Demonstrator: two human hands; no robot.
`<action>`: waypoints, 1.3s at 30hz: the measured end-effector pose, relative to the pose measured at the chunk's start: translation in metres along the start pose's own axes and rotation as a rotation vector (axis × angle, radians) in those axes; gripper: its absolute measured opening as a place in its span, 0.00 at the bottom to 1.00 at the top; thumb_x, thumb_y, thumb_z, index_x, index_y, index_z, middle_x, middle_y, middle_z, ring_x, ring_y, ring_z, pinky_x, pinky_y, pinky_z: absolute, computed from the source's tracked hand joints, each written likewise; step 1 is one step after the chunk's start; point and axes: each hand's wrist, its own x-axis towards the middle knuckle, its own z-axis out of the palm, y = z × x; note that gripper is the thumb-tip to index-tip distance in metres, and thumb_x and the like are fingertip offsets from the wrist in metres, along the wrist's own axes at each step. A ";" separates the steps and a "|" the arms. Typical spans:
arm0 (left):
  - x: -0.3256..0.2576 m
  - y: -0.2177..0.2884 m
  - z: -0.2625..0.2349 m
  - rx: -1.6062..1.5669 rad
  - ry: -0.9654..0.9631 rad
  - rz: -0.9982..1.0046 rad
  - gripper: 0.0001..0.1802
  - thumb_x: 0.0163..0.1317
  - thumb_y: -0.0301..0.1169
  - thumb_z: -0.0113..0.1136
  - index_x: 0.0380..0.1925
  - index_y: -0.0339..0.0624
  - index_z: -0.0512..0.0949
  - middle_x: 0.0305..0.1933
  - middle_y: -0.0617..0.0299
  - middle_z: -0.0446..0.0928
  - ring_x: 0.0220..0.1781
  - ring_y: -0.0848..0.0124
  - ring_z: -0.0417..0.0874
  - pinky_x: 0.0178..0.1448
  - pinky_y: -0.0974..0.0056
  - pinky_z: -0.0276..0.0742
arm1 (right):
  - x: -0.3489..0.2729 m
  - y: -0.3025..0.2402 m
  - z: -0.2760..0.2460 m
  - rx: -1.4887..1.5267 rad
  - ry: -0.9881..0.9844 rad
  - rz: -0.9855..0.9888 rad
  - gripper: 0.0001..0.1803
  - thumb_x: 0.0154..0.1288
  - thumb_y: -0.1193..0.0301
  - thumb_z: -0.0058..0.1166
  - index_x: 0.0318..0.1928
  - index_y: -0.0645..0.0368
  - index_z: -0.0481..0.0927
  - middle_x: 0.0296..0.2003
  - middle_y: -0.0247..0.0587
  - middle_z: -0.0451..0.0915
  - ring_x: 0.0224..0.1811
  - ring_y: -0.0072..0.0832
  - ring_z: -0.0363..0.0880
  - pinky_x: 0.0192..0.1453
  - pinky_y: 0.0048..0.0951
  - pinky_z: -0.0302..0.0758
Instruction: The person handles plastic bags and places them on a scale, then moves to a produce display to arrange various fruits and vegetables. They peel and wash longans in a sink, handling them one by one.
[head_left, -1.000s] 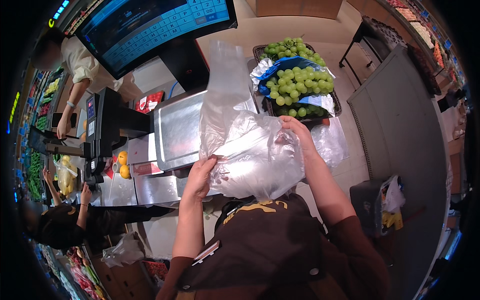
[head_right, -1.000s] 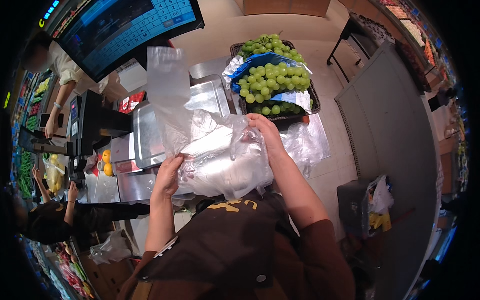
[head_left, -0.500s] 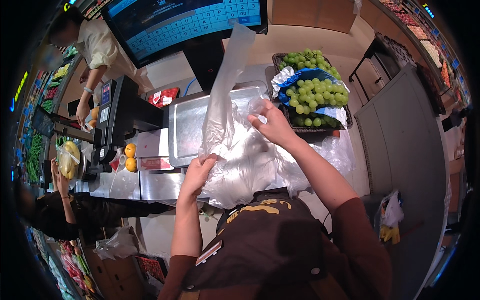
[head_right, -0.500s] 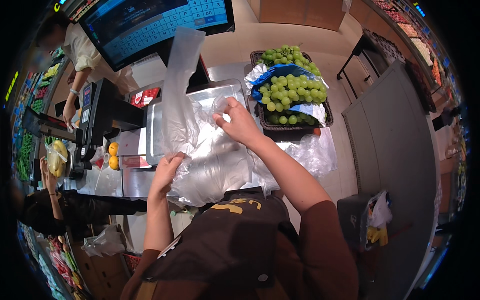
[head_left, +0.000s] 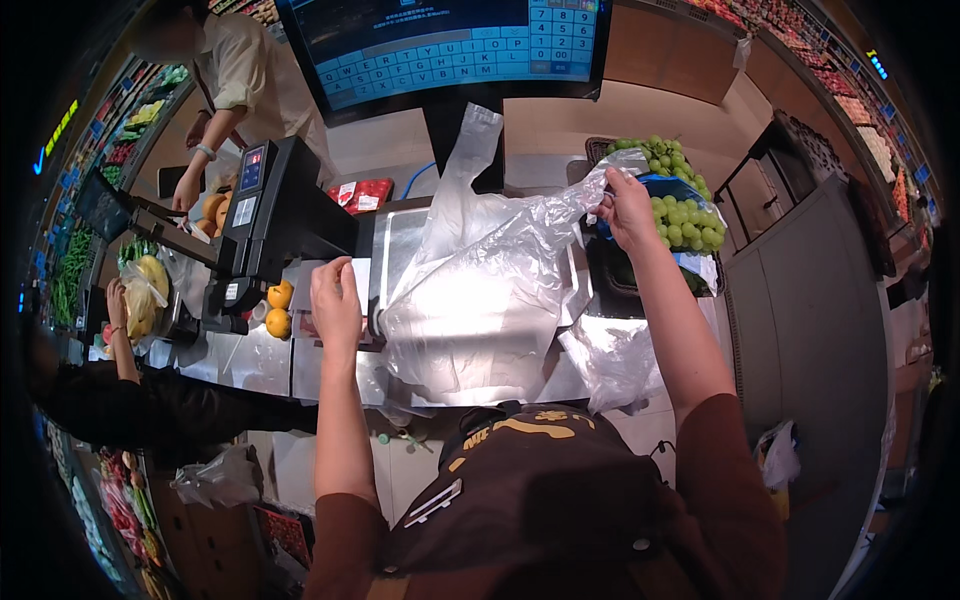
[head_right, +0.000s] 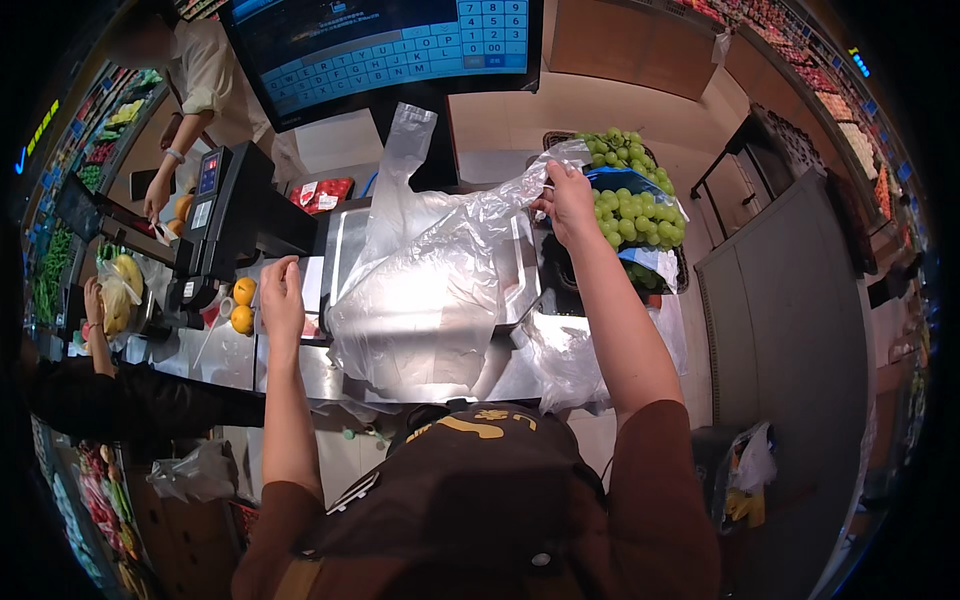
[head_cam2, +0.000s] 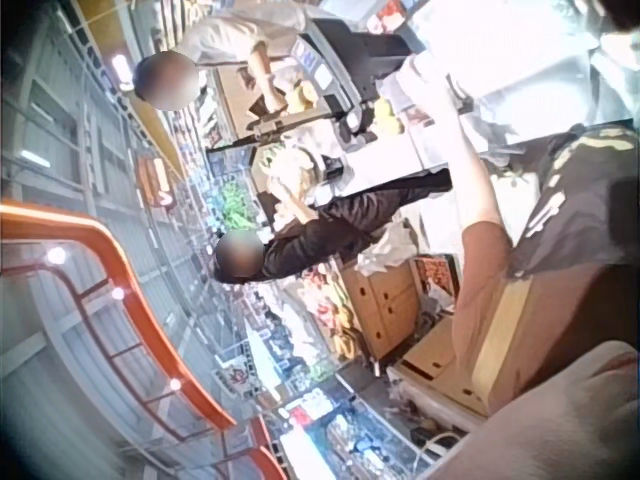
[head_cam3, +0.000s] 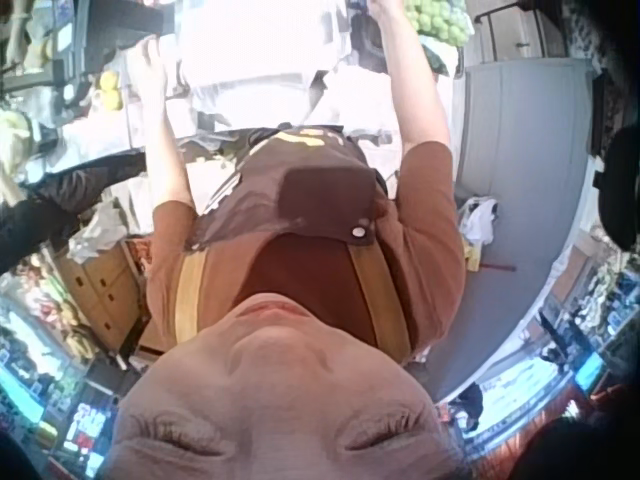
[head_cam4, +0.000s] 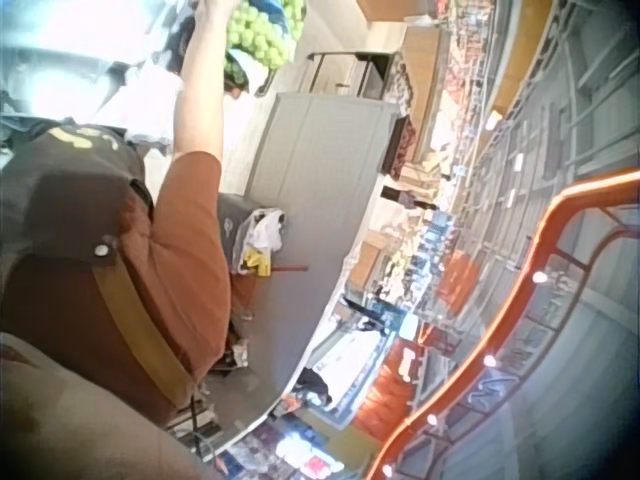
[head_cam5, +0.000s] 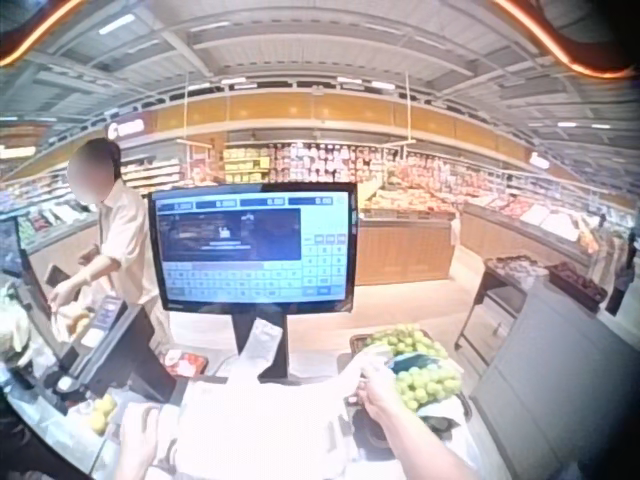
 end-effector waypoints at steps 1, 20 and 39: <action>-0.001 0.022 0.002 -0.061 0.046 0.116 0.14 0.65 0.34 0.50 0.41 0.35 0.77 0.45 0.52 0.75 0.47 0.56 0.76 0.51 0.58 0.70 | 0.006 0.002 -0.005 -0.013 0.020 -0.014 0.09 0.69 0.66 0.46 0.42 0.59 0.69 0.35 0.37 0.76 0.32 0.24 0.78 0.32 0.26 0.77; -0.079 0.039 0.093 0.464 -0.636 0.257 0.43 0.55 0.62 0.52 0.68 0.56 0.56 0.73 0.43 0.46 0.73 0.39 0.39 0.68 0.32 0.34 | -0.044 0.128 0.031 -1.656 -0.449 -0.583 0.27 0.71 0.51 0.34 0.67 0.42 0.60 0.69 0.39 0.54 0.73 0.37 0.46 0.74 0.46 0.41; -0.067 0.042 0.071 0.190 -0.269 0.102 0.38 0.60 0.43 0.56 0.67 0.46 0.55 0.71 0.38 0.44 0.74 0.41 0.40 0.71 0.39 0.36 | -0.182 0.077 -0.099 -1.446 -0.315 -0.482 0.25 0.50 0.73 0.61 0.52 0.58 0.72 0.51 0.50 0.71 0.55 0.47 0.68 0.59 0.42 0.64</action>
